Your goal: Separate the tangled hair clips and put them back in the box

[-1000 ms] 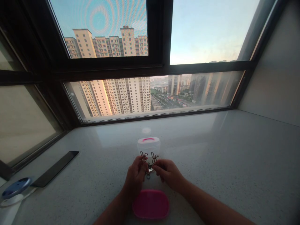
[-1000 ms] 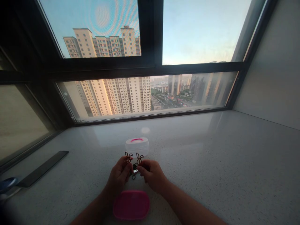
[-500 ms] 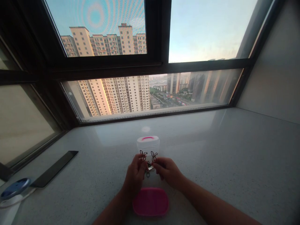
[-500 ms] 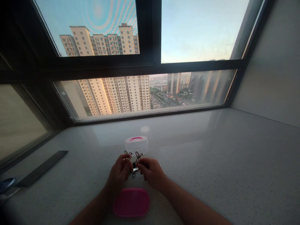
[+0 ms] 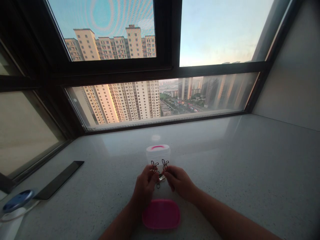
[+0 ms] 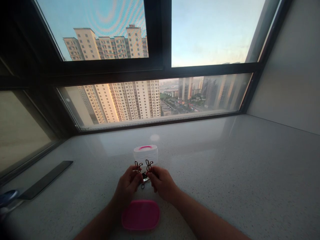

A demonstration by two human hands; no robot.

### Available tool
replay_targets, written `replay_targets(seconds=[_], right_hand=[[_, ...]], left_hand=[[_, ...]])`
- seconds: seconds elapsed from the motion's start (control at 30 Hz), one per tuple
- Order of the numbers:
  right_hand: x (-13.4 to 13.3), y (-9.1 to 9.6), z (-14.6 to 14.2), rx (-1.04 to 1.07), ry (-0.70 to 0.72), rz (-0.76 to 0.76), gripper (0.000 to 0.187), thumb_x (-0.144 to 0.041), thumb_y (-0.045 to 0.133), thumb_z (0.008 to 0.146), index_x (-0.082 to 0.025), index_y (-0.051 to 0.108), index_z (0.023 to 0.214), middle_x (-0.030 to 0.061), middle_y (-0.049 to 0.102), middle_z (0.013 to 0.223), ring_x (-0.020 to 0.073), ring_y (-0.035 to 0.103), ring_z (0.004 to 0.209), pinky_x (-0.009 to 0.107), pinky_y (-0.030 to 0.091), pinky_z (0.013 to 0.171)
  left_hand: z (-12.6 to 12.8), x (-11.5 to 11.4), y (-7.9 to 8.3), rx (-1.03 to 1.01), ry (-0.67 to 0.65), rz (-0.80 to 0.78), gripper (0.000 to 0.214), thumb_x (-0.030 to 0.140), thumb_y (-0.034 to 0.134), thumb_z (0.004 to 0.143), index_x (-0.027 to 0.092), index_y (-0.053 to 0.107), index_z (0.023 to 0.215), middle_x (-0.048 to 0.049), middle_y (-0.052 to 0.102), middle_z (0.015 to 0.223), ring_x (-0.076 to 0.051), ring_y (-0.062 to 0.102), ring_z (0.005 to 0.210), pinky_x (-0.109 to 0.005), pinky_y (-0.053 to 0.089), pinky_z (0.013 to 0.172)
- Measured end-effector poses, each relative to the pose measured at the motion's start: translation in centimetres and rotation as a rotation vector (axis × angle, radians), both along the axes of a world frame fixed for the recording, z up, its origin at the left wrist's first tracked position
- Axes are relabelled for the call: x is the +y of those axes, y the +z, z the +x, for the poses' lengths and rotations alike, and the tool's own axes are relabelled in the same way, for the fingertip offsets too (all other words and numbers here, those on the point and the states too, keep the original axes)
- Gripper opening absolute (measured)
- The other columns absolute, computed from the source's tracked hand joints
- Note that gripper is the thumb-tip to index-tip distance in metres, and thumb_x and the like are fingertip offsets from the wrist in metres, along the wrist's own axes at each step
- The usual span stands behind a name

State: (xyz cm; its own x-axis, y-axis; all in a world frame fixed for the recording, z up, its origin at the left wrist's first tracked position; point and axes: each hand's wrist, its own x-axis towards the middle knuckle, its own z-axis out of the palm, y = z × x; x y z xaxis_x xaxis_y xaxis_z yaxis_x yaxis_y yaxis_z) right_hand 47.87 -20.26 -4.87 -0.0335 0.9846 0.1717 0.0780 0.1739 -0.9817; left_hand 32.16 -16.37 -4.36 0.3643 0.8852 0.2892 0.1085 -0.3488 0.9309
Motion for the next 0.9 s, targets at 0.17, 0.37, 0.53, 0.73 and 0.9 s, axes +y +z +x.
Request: replay_targets(seconds=[0.17, 0.37, 0.53, 0.73, 0.9], right_hand=[[0.0, 0.1, 0.0, -0.029, 0.001, -0.003, 0.022, -0.034, 0.048, 0.086, -0.015, 0.057, 0.083, -0.0076, 0.043, 0.046, 0.0065, 0.037, 0.035, 0.017, 0.030, 0.036], [-0.1, 0.1, 0.0, -0.051, 0.001, 0.003, 0.021, -0.033, 0.048, 0.086, -0.015, 0.057, 0.080, -0.0071, 0.043, 0.046, 0.0068, 0.038, 0.036, 0.017, 0.030, 0.036], [-0.2, 0.3, -0.1, -0.071, 0.010, -0.003, 0.021, -0.032, 0.048, 0.086, -0.015, 0.056, 0.078, -0.0071, 0.043, 0.046, 0.0067, 0.038, 0.036, 0.017, 0.029, 0.036], [-0.2, 0.4, -0.2, -0.082, 0.042, -0.010, 0.022, -0.033, 0.048, 0.085, -0.015, 0.057, 0.076, -0.0075, 0.041, 0.044, 0.0063, 0.037, 0.035, 0.016, 0.028, 0.035], [-0.4, 0.6, -0.3, -0.088, 0.064, -0.008, 0.023, -0.034, 0.048, 0.085, -0.015, 0.058, 0.076, -0.0067, 0.043, 0.046, 0.0066, 0.039, 0.036, 0.016, 0.030, 0.036]], left_hand=[[0.0, 0.0, 0.0, -0.004, -0.018, 0.002, 0.022, 0.037, 0.051, 0.082, 0.017, 0.052, 0.092, 0.0026, 0.059, 0.061, -0.008, 0.043, 0.043, -0.019, 0.034, 0.044], [-0.1, -0.2, 0.4, 0.000, -0.027, -0.016, 0.018, 0.035, 0.050, 0.083, 0.018, 0.051, 0.090, 0.0038, 0.057, 0.061, -0.007, 0.042, 0.043, -0.018, 0.033, 0.044], [-0.2, -0.2, 0.5, 0.004, -0.039, -0.018, 0.017, 0.034, 0.049, 0.084, 0.018, 0.050, 0.089, 0.0039, 0.056, 0.062, -0.007, 0.041, 0.043, -0.018, 0.033, 0.044], [-0.4, -0.4, 1.0, 0.023, -0.077, -0.043, 0.016, 0.034, 0.050, 0.085, 0.018, 0.051, 0.087, 0.0030, 0.057, 0.064, -0.007, 0.044, 0.045, -0.017, 0.034, 0.044], [-0.4, -0.5, 1.4, 0.020, -0.086, -0.051, 0.018, 0.035, 0.052, 0.084, 0.018, 0.053, 0.086, 0.0023, 0.058, 0.064, -0.009, 0.047, 0.047, -0.018, 0.036, 0.045]])
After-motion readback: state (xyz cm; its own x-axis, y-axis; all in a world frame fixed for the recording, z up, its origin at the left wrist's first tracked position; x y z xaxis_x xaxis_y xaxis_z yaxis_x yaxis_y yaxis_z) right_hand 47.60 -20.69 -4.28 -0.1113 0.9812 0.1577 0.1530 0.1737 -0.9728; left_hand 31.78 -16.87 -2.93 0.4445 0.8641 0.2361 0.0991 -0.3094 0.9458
